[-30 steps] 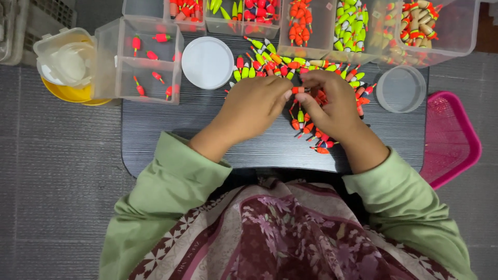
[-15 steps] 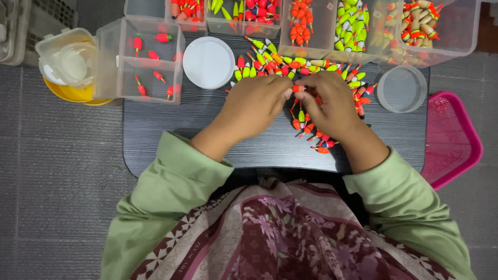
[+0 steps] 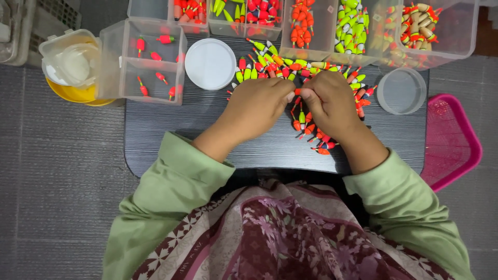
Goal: Assembling small fishing floats by joining the float body with the tip and sorting them into containers.
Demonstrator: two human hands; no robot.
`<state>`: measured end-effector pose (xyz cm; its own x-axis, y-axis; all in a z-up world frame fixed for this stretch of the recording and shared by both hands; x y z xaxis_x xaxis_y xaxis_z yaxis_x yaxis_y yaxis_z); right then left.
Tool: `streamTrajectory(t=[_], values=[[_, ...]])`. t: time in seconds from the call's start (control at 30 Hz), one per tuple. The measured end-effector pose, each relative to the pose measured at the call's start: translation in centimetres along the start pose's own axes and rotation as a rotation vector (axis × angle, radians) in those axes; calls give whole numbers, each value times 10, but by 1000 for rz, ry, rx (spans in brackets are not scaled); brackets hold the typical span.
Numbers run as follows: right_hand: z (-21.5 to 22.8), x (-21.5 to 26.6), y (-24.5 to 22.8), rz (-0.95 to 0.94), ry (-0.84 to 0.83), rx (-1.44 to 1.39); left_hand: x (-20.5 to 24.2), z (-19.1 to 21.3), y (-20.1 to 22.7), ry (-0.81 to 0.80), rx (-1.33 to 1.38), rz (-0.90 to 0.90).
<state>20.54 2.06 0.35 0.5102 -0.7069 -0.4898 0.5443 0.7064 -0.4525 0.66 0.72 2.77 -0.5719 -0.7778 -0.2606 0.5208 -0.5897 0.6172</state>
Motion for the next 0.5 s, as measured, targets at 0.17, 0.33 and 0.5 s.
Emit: streamTrajectory(t=[0.17,0.33,0.5], values=[[4,-8,-14,-2,38,-30,1,0,-6,14,-14,34],[-1,-1,-2,6,0,15,0,-6,-7,30,-5,27],[5,-9,-16,3,15,-53,0,-1,-4,11,18,61]])
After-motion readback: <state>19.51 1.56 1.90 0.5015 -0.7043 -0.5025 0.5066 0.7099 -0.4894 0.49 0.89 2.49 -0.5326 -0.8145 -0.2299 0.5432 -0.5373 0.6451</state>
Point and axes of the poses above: each hand's wrist, its own x-axis away from the middle knuckle, its own z-axis out of the back of the hand, y = z × x, the point moved 3 cm from there along -x, towards the middle knuckle, and after that the axes turned 1 degree about y, right-handed, at the moved point
